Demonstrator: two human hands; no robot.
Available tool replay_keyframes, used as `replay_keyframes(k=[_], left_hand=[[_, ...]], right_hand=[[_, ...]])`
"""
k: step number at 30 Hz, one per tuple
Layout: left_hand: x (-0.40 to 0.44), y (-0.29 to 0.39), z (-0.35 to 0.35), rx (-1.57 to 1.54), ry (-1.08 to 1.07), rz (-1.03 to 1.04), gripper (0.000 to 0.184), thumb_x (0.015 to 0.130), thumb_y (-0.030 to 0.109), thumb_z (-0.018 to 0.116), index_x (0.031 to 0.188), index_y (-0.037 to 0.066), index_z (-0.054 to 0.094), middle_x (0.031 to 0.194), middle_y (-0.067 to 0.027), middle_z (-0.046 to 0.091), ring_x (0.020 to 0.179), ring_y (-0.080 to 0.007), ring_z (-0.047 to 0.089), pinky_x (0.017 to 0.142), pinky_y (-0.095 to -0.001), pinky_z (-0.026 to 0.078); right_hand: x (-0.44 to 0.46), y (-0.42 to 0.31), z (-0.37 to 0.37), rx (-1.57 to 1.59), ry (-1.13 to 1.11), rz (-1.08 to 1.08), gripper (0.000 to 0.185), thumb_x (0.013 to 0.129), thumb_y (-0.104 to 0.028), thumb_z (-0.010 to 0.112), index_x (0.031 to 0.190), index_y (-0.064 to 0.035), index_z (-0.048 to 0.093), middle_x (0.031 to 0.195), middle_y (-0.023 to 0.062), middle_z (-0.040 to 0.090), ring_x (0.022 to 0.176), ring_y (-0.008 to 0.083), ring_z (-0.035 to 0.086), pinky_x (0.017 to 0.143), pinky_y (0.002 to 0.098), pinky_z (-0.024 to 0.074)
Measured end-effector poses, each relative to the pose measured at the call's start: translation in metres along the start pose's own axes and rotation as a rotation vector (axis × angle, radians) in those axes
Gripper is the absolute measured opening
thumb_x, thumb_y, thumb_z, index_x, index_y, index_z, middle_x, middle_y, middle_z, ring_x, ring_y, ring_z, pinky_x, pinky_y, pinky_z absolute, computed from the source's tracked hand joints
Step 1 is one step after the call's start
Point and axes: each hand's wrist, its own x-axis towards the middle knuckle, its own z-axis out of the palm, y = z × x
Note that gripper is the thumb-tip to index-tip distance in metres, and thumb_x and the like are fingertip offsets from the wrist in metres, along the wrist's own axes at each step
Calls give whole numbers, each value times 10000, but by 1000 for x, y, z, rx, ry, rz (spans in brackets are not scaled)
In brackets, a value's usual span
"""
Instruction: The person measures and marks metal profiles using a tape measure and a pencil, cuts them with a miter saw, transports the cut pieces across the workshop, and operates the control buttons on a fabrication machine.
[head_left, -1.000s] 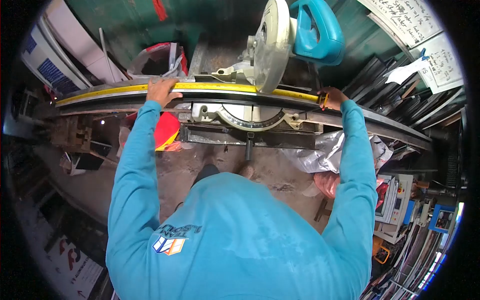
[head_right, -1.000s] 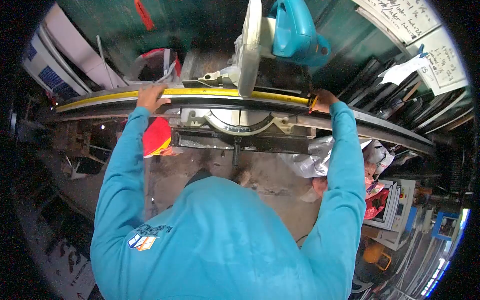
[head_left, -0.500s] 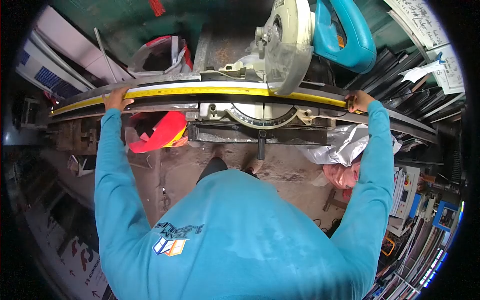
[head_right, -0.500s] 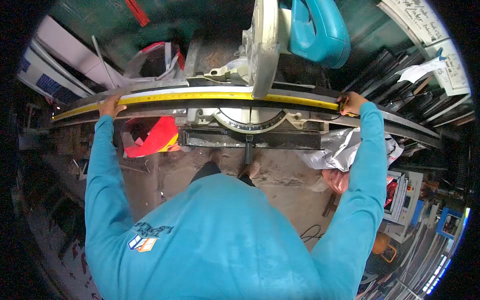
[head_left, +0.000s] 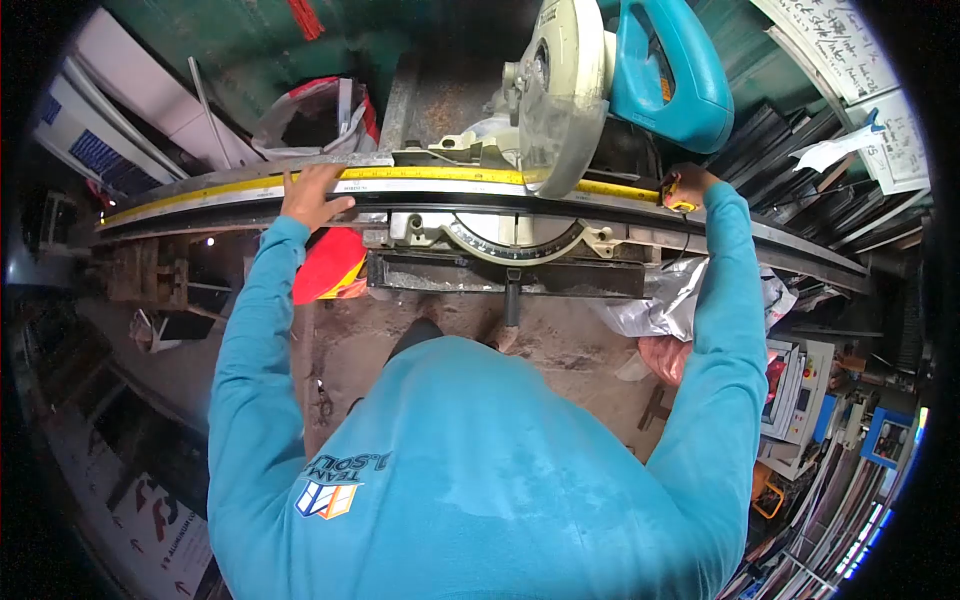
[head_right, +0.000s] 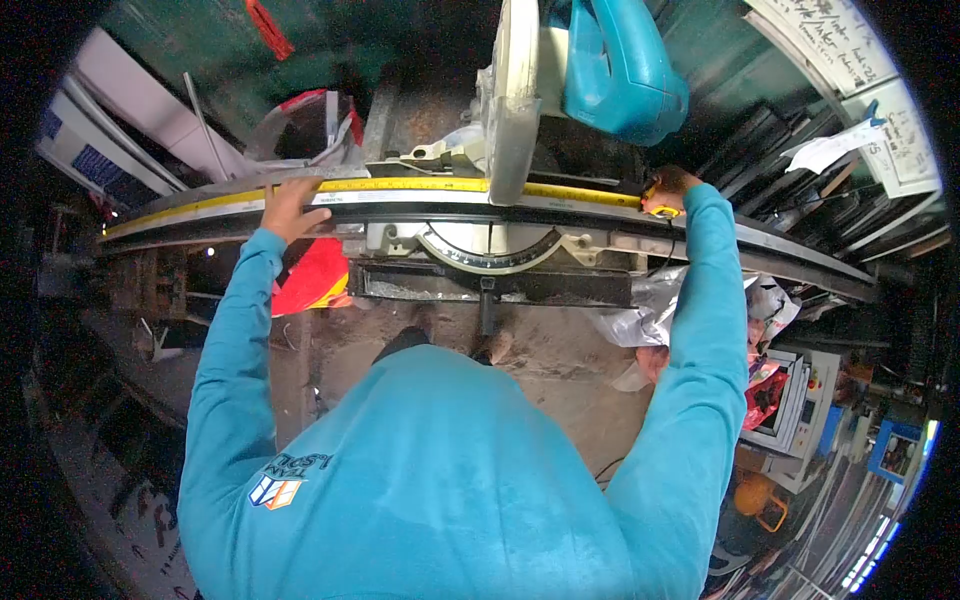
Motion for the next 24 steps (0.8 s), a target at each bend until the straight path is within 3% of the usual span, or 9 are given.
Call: replay_keyframes(k=[1, 2, 5, 7, 11, 14, 16, 20, 24], left_hand=[[1, 1, 1, 8, -6, -24, 589, 769, 400, 707, 1281, 173, 524, 1252, -49, 558, 1244, -287, 438, 1076, -665, 132], [2, 2, 1, 9, -4, -27, 589, 769, 400, 707, 1281, 173, 524, 1252, -49, 558, 1244, -287, 438, 1076, -665, 132], [0, 8, 0, 18, -16, -59, 579, 780, 414, 698, 1278, 173, 527, 1262, -49, 550, 1246, -276, 436, 1074, -670, 131], [-3, 16, 1, 0, 19, -104, 606, 778, 422, 696, 1299, 173, 510, 1328, -73, 511, 1283, -302, 402, 1067, -659, 127], [-9, 33, 20, 21, 136, -78, 635, 790, 441, 685, 1331, 180, 479, 1394, -86, 446, 1346, -321, 324, 1067, -677, 103], [-8, 51, 27, 12, 159, -95, 661, 807, 474, 660, 1365, 193, 444, 1450, -92, 378, 1391, -337, 246, 1064, -692, 83], [-4, 62, 31, -19, 145, -98, 674, 803, 523, 636, 1360, 189, 457, 1453, -91, 370, 1404, -341, 211, 1073, -689, 70], [5, 85, 39, -75, 179, -52, 659, 808, 520, 634, 1353, 192, 461, 1454, -89, 367, 1394, -343, 231, 1074, -686, 69], [15, 107, 43, -79, 209, -41, 631, 816, 499, 638, 1333, 177, 476, 1407, -107, 403, 1365, -324, 284, 1064, -676, 88]], right_hand=[[-7, -11, -4, 86, -69, 146, 445, 614, -295, 779, 956, -24, 691, 915, 168, 687, 807, 278, 642, 743, 373, 505], [-6, -10, -4, 83, -68, 142, 445, 614, -295, 779, 956, -24, 691, 915, 168, 687, 807, 278, 642, 743, 373, 505], [12, 8, 4, 112, -33, 48, 400, 659, -310, 732, 929, -19, 689, 880, 133, 687, 739, 249, 624, 702, 371, 504], [52, 52, 15, 53, -18, 34, 380, 704, -334, 734, 969, -72, 659, 860, 95, 662, 802, 223, 622, 634, 378, 519], [42, 57, 12, 53, 2, -66, 405, 711, -351, 738, 986, -65, 659, 875, 88, 663, 820, 225, 615, 633, 379, 507], [-2, 5, -2, 127, -8, 96, 470, 694, -383, 759, 995, -38, 653, 880, 91, 664, 830, 223, 611, 682, 323, 489], [-8, -1, 0, 53, 139, 94, 503, 673, -391, 781, 993, -22, 659, 902, 98, 667, 829, 227, 610, 736, 318, 477], [36, 36, 15, 40, 117, -38, 530, 651, -426, 789, 950, -4, 675, 965, 149, 679, 882, 262, 621, 796, 360, 471], [25, 38, 20, -85, 236, -65, 681, 657, -534, 771, 1056, 2, 637, 998, 192, 664, 915, 326, 620, 808, 377, 471]])
